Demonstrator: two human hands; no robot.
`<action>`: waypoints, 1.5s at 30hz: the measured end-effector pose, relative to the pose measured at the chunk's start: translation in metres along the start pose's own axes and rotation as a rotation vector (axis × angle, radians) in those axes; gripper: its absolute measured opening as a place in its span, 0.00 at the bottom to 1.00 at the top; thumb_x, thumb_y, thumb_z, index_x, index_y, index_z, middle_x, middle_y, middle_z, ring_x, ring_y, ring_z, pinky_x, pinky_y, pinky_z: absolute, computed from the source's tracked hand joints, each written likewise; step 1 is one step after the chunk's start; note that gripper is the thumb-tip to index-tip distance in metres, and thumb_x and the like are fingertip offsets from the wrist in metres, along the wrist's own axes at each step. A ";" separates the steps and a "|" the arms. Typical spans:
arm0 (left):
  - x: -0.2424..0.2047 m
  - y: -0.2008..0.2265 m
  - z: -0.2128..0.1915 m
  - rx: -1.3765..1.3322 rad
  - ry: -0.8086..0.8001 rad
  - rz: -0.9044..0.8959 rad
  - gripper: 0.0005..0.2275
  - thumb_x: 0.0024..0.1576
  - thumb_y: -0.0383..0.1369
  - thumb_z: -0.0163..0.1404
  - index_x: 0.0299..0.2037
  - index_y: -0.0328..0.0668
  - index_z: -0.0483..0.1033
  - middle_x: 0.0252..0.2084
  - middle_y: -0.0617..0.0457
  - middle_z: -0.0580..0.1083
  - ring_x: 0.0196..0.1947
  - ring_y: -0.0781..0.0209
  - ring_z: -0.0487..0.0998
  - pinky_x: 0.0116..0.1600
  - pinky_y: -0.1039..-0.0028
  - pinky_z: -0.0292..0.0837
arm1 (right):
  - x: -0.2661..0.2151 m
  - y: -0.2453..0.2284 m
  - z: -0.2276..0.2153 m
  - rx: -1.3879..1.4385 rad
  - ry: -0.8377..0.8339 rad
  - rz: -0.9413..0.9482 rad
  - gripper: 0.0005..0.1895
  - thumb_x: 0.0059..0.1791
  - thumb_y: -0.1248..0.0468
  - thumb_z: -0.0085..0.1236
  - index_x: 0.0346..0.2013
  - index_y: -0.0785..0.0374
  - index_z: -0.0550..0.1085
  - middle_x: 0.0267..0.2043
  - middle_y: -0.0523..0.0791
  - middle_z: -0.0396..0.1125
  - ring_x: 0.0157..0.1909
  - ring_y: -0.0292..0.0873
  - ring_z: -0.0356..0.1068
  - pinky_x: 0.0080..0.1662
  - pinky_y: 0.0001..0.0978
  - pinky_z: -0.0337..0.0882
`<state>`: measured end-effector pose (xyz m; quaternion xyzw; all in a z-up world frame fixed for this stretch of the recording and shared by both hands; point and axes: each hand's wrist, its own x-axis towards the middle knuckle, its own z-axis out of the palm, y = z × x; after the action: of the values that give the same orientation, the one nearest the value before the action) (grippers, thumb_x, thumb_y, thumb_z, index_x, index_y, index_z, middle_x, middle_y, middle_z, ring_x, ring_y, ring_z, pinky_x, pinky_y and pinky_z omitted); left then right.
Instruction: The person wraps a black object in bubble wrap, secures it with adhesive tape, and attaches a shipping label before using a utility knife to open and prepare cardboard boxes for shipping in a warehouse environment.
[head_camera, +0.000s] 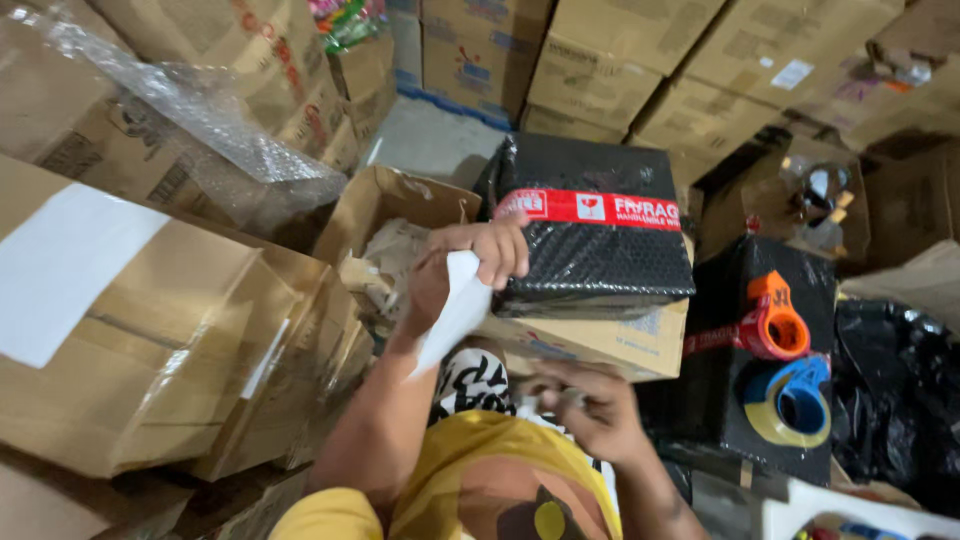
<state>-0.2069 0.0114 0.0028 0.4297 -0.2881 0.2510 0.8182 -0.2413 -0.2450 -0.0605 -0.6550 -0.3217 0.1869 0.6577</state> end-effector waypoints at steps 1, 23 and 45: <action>0.005 -0.001 -0.003 0.007 -0.091 -0.080 0.26 0.68 0.52 0.38 0.25 0.39 0.67 0.27 0.49 0.71 0.35 0.54 0.72 0.63 0.64 0.64 | -0.006 -0.007 -0.004 -0.104 0.127 0.033 0.17 0.49 0.78 0.53 0.52 0.74 0.76 0.41 0.53 0.78 0.40 0.43 0.80 0.40 0.35 0.82; -0.059 -0.106 0.045 -0.607 -0.280 -1.015 0.30 0.53 0.57 0.54 0.53 0.36 0.77 0.24 0.55 0.68 0.27 0.65 0.66 0.38 0.70 0.62 | 0.011 -0.107 -0.030 0.145 0.472 0.214 0.07 0.52 0.74 0.58 0.44 0.77 0.77 0.36 0.50 0.76 0.33 0.37 0.73 0.36 0.28 0.74; -0.003 -0.061 0.027 0.537 -0.708 -0.295 0.20 0.60 0.45 0.49 0.23 0.36 0.65 0.24 0.46 0.66 0.29 0.46 0.71 0.40 0.62 0.64 | 0.014 -0.081 -0.063 0.170 0.151 0.269 0.08 0.51 0.69 0.58 0.37 0.76 0.77 0.31 0.48 0.72 0.32 0.38 0.71 0.36 0.30 0.72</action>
<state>-0.1757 -0.0426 -0.0211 0.7217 -0.4101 0.0355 0.5564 -0.2030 -0.2884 0.0252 -0.6465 -0.1638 0.2499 0.7020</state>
